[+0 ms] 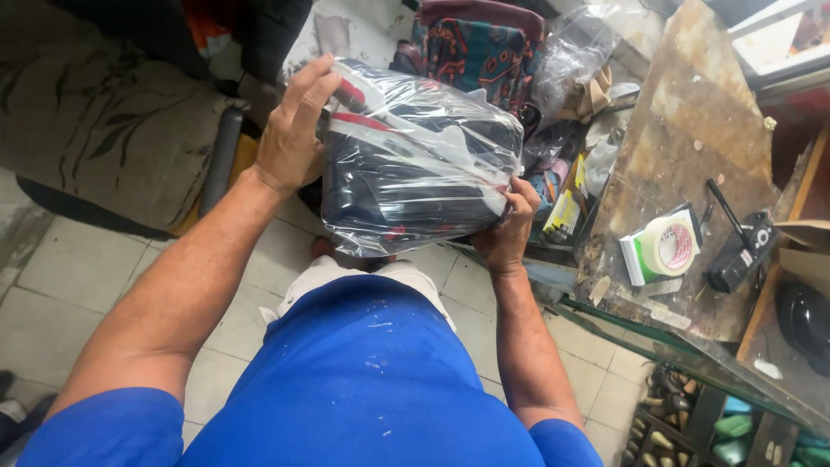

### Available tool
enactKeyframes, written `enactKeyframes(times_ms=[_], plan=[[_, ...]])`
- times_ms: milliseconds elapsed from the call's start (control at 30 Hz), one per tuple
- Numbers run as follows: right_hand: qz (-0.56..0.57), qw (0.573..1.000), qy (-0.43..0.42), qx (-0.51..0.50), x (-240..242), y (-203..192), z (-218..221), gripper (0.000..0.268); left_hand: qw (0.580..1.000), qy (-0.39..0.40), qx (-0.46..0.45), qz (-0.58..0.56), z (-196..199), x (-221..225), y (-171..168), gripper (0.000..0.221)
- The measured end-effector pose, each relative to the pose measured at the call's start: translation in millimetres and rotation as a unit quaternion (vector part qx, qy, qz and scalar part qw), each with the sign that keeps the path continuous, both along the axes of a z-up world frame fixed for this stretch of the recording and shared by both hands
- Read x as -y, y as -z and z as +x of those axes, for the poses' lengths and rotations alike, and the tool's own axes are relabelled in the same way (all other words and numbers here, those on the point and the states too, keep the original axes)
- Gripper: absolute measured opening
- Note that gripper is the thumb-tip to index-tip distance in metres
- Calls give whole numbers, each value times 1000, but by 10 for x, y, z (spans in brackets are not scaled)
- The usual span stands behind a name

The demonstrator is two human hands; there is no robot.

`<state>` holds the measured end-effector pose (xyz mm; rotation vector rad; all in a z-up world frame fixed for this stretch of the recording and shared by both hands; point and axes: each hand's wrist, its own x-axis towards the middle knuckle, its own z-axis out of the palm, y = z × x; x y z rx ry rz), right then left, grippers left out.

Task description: Filling out a service receipt for a pair of shoes at a repair bench.

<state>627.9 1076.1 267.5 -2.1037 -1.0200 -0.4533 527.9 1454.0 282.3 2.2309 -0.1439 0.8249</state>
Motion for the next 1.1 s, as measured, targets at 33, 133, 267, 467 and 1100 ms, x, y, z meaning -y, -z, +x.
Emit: enactKeyframes(times_ms=[33, 133, 267, 467, 1100], plan=[[1, 1000, 7, 1, -3, 8, 18, 54, 1000, 7, 1, 1, 32, 3, -13, 77], [15, 1000, 19, 9, 4, 99, 89, 53, 1000, 15, 4, 21, 147, 52, -145, 68], [41, 996, 71, -37, -51, 272, 316, 58, 977, 81, -22, -196, 326, 317, -490, 70], [114, 981, 155, -18, -120, 976, 757, 62, 871, 107, -30, -479, 716, 657, -382, 81], [242, 952, 184, -22, -764, 251, 1320, 24, 855, 156, -97, -485, 1350, 4, -4, 80]])
